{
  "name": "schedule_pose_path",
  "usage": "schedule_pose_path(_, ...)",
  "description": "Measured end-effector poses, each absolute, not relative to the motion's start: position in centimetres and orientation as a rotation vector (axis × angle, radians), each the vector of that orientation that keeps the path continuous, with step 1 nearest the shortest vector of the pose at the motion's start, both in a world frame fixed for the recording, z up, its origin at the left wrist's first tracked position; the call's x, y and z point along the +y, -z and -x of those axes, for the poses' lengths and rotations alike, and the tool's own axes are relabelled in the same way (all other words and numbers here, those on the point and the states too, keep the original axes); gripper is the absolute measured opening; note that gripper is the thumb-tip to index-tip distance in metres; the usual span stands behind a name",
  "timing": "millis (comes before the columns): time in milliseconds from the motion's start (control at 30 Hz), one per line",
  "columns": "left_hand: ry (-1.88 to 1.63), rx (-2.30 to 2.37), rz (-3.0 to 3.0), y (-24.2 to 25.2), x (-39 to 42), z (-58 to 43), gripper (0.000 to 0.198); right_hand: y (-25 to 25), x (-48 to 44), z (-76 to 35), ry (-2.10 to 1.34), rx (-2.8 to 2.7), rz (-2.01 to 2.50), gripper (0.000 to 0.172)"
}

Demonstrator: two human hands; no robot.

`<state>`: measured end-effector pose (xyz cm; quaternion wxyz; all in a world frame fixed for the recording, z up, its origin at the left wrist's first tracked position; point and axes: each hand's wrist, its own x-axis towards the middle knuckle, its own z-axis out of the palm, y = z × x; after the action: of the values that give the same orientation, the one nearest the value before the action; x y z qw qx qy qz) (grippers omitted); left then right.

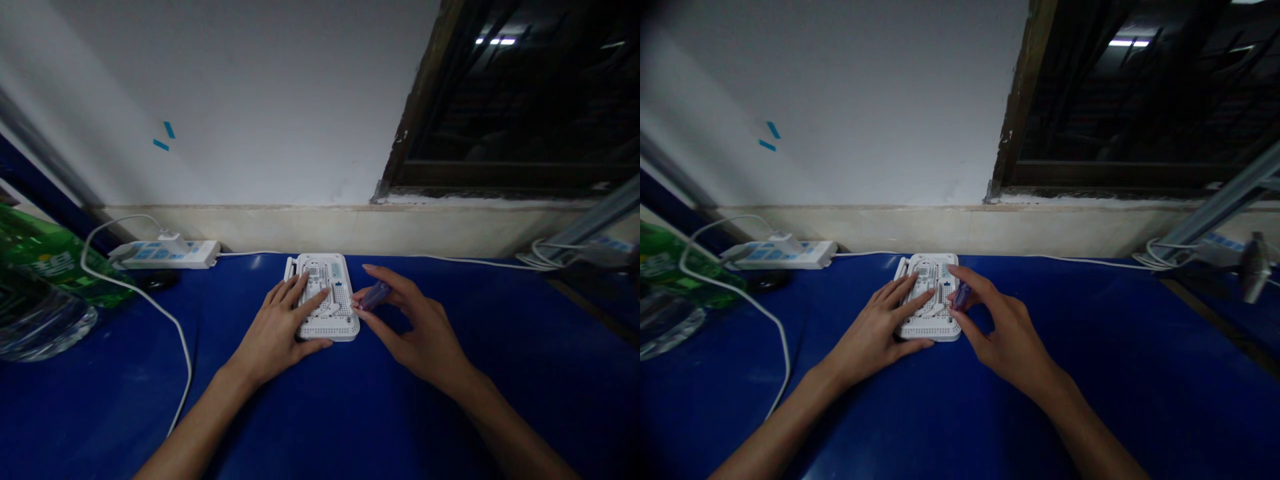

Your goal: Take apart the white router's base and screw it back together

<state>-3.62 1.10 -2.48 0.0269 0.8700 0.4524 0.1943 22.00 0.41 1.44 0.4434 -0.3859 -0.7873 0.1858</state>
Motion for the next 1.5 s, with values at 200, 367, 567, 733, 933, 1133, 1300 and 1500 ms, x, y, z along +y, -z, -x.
schedule_pose_path(200,-0.92,1.344,-2.583,1.1,0.6,1.9,0.074,-2.2,0.6,-22.5,-0.553,-1.7,0.916,0.069)
schedule_pose_path(367,-1.009,1.205,-2.443,-0.8,1.2,-2.1,0.047,-2.7,1.2,-23.2,-0.694,-1.505,0.868,0.073)
schedule_pose_path(567,-0.69,1.106,-2.655,-1.5,3.9,-5.8,0.016,-2.9,2.6,-26.7,-0.715,-1.394,0.945,0.083)
schedule_pose_path(733,-0.443,1.046,-2.781,-1.6,6.6,-8.6,0.014,-1.2,4.9,-31.9,-0.689,-1.281,1.094,0.093)
schedule_pose_path(933,-0.243,1.001,-2.863,-1.3,8.9,-12.1,0.02,1.6,6.6,-34.9,-0.766,-1.165,1.188,0.103)
schedule_pose_path(1133,-0.203,0.946,-2.875,-0.5,9.2,-12.9,0.023,2.3,6.9,-35.4,-0.768,-1.163,1.18,0.1)
schedule_pose_path(1300,-0.271,0.905,-2.84,0.3,9.0,-12.4,0.026,2.2,6.9,-35.2,-0.74,-1.164,1.185,0.1)
schedule_pose_path(1500,-0.366,0.824,-2.816,0.9,8.8,-11.9,0.034,2.4,6.8,-35.0,-0.757,-1.218,1.191,0.103)
